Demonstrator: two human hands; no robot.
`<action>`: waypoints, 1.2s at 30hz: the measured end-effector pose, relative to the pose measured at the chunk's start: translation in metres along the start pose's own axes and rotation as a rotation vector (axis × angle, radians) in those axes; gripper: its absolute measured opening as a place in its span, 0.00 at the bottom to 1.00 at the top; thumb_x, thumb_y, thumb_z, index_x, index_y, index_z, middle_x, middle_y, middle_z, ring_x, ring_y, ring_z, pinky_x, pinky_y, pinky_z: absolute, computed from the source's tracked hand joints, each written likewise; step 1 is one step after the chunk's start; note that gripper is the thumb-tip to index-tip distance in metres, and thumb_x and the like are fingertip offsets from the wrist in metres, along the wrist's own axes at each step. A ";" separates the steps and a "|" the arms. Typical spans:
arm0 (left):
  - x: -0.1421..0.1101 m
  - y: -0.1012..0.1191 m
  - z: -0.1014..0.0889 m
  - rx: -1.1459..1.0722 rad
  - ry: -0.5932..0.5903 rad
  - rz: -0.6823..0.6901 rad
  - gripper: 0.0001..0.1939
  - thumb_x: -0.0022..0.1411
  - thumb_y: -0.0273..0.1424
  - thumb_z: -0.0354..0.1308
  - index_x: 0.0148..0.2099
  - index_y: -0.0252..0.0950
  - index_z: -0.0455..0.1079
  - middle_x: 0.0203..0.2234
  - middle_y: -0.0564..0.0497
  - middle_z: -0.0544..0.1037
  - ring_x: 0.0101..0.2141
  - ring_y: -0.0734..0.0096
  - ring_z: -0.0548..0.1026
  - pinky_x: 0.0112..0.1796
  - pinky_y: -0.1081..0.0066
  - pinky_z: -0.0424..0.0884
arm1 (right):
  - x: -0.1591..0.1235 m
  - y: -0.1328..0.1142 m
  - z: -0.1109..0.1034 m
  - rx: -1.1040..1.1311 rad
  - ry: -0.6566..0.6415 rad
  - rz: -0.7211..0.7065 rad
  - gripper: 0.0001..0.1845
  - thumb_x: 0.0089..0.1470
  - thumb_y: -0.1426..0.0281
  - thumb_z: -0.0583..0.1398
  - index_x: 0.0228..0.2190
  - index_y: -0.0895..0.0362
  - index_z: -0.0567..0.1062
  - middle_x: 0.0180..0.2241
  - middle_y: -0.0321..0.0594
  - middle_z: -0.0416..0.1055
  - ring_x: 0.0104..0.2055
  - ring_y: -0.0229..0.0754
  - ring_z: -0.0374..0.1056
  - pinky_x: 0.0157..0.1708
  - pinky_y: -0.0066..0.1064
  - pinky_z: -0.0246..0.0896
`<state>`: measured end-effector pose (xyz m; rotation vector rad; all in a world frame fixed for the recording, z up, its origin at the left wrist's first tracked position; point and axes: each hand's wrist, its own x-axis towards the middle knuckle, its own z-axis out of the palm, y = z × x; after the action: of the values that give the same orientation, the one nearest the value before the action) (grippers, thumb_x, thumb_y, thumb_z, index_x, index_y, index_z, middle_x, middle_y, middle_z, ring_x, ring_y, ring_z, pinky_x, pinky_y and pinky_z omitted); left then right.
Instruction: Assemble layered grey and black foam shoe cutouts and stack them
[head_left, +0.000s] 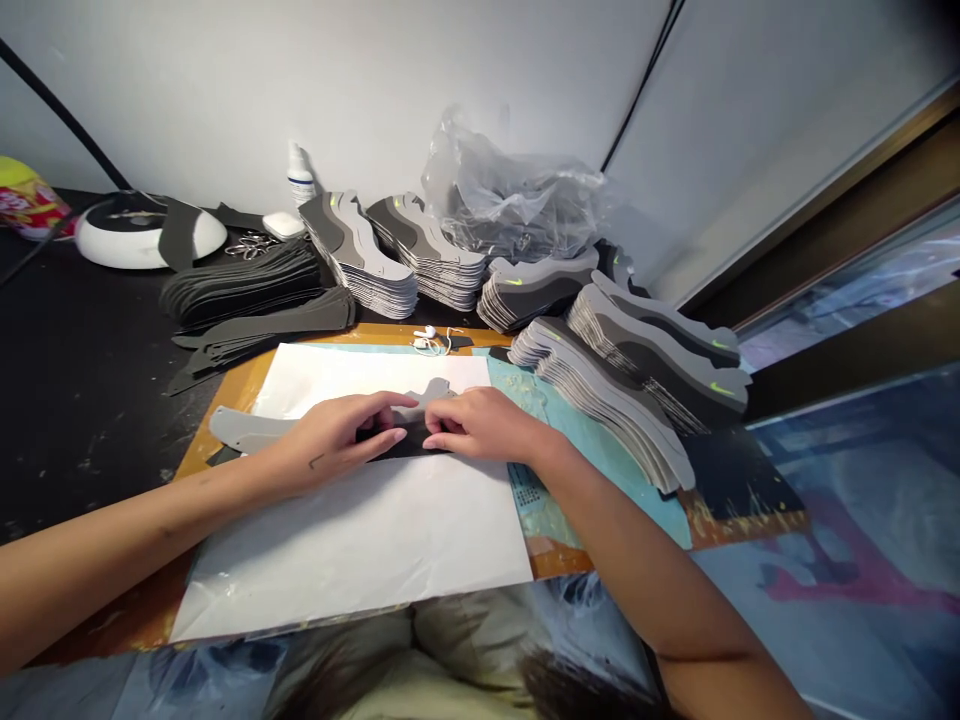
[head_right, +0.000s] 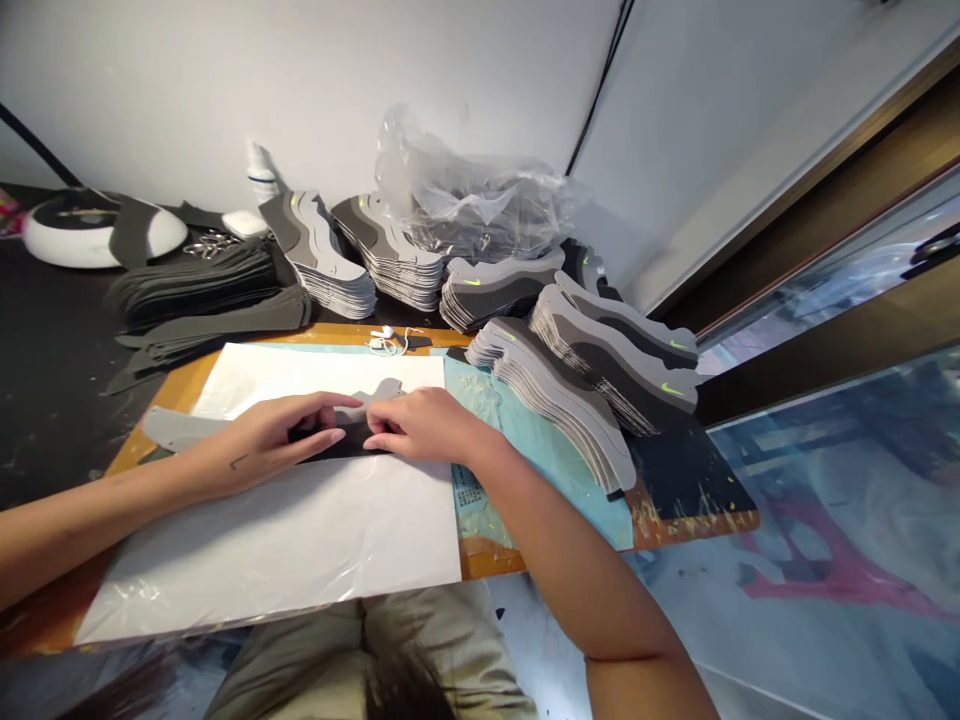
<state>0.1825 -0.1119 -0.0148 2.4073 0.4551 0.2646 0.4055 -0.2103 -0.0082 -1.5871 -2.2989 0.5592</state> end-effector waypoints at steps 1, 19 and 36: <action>0.000 -0.001 0.001 -0.022 -0.003 -0.019 0.21 0.70 0.41 0.48 0.60 0.38 0.63 0.31 0.53 0.73 0.28 0.72 0.69 0.30 0.75 0.63 | 0.000 0.000 0.000 -0.003 0.000 0.013 0.09 0.59 0.64 0.62 0.31 0.56 0.72 0.23 0.31 0.68 0.26 0.35 0.59 0.29 0.27 0.43; 0.000 -0.003 0.004 -0.043 -0.015 0.001 0.21 0.69 0.37 0.50 0.61 0.38 0.57 0.26 0.58 0.65 0.24 0.75 0.61 0.28 0.75 0.55 | 0.000 -0.005 0.003 0.117 0.018 0.153 0.04 0.62 0.69 0.57 0.35 0.54 0.72 0.24 0.30 0.67 0.27 0.35 0.61 0.31 0.26 0.45; 0.000 -0.005 0.005 -0.001 -0.016 -0.001 0.20 0.70 0.36 0.50 0.61 0.38 0.57 0.27 0.57 0.66 0.25 0.74 0.63 0.29 0.74 0.56 | -0.002 -0.003 0.003 0.070 0.013 0.071 0.04 0.60 0.69 0.61 0.32 0.55 0.72 0.24 0.29 0.68 0.26 0.33 0.60 0.31 0.27 0.47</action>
<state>0.1824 -0.1115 -0.0223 2.4059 0.4489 0.2445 0.4025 -0.2134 -0.0090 -1.6400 -2.1952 0.6374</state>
